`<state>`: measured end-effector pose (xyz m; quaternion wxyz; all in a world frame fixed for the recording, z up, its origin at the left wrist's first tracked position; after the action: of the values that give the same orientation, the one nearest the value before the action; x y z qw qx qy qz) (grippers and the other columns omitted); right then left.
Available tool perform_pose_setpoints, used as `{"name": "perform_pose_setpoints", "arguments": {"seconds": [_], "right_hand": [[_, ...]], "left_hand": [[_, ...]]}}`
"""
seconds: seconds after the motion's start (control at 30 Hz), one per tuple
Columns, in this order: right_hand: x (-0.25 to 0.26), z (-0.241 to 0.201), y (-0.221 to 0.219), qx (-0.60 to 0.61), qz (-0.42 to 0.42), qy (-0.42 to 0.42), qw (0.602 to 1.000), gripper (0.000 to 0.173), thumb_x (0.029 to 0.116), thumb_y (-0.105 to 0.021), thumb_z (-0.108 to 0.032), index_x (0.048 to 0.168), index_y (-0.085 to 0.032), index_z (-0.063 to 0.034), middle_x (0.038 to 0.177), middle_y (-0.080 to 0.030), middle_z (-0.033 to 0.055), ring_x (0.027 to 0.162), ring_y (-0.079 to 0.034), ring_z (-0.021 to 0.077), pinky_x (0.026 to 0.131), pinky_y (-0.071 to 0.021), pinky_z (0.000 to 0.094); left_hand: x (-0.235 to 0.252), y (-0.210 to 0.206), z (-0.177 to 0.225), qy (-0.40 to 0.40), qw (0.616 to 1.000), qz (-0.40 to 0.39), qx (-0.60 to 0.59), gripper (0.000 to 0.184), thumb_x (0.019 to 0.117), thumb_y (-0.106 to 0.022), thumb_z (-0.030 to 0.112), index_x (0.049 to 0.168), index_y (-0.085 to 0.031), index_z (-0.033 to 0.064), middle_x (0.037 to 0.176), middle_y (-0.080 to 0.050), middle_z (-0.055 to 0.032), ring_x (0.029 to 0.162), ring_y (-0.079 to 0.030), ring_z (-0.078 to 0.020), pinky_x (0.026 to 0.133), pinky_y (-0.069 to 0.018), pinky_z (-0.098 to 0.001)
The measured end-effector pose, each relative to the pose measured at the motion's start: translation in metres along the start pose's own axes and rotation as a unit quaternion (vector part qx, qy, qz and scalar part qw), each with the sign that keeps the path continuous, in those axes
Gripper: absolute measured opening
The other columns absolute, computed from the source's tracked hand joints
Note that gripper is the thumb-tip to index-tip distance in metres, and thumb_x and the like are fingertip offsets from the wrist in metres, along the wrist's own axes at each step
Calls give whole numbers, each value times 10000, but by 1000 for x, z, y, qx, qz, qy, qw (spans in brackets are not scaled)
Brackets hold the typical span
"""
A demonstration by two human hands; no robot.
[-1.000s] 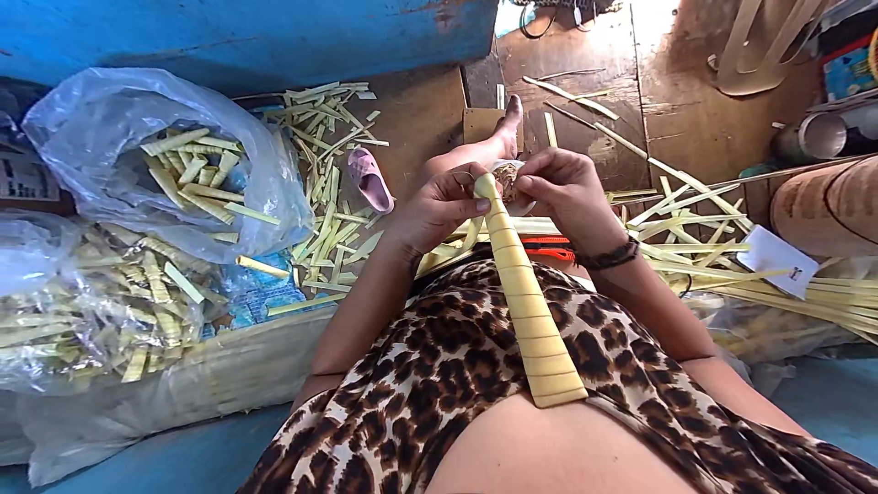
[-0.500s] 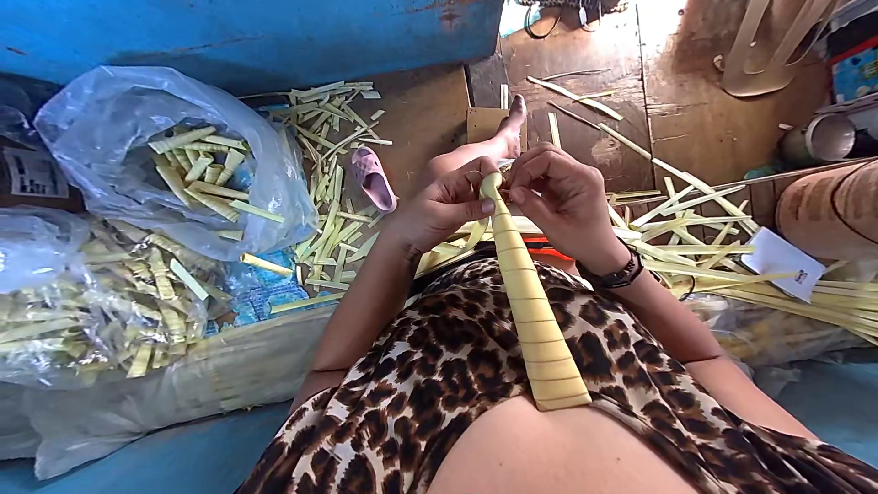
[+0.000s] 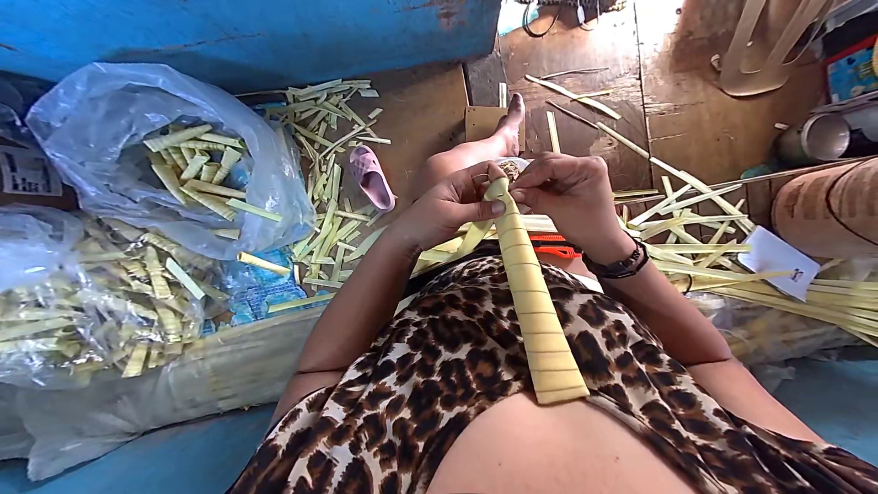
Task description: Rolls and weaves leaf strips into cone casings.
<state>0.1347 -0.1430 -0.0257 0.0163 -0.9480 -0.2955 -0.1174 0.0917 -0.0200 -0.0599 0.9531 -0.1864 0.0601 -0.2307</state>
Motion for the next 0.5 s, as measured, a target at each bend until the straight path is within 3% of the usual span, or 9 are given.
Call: {"name": "perform_pose_setpoints", "arguments": {"seconds": [0.07, 0.13, 0.17, 0.3, 0.43, 0.5], "right_hand": [[-8, 15, 1, -54, -35, -41, 997, 116, 887, -775, -53, 976, -742, 13, 1029, -713, 84, 895, -709, 109, 783, -634, 270], [-26, 44, 2, -171, -99, -119, 973, 115, 890, -762, -108, 965, -756, -20, 917, -737, 72, 788, -706, 115, 734, -622, 324], [-40, 59, 1, -216, -139, -150, 955, 124, 875, -771, -100, 963, -755, -14, 879, -740, 93, 774, -705, 165, 741, -603, 398], [-91, 129, 2, -358, -258, -200, 875, 226, 865, -807, -213, 1028, -776, -60, 1002, -715, 140, 961, -692, 316, 861, -564, 561], [-102, 149, -1, -375, -293, -260, 840, 238, 888, -786, -231, 1080, -768, -93, 1038, -702, 147, 999, -679, 341, 873, -546, 578], [-99, 142, -3, -350, -282, -261, 855, 261, 874, -803, -206, 1068, -726, -50, 1049, -669, 156, 970, -667, 326, 858, -552, 548]], "left_hand": [[-5, 21, 10, -27, 995, 56, 73, 202, 949, -617, 33, 1144, -623, 82, 1006, -694, 47, 936, -668, -52, 860, -574, -268], [-19, 52, 27, -39, 981, 131, 141, 238, 978, -616, 97, 1215, -598, 103, 1062, -683, 74, 978, -662, -44, 874, -574, -278], [-26, 68, 37, -43, 969, 173, 172, 216, 997, -603, 111, 1212, -582, 123, 1068, -675, 92, 979, -658, -29, 871, -577, -269], [-58, 119, 62, -64, 904, 329, 265, 232, 1004, -609, 79, 1224, -534, 79, 1090, -646, 66, 988, -650, -23, 889, -568, -265], [-72, 130, 59, -101, 870, 396, 275, 258, 989, -640, 74, 1223, -543, 26, 1063, -656, 16, 964, -673, -62, 874, -589, -282], [-74, 128, 51, -130, 863, 427, 237, 200, 985, -648, 70, 1172, -595, 20, 1038, -688, 9, 947, -689, -83, 880, -595, -306]]}}
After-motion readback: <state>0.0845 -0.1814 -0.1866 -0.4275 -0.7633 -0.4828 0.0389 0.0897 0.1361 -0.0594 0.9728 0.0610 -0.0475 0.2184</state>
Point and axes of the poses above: each hand's wrist, its own x-axis towards the middle knuckle, its own y-axis out of the back of the hand, z = x × y, the point moved 9 cm from there along x, towards the middle knuckle
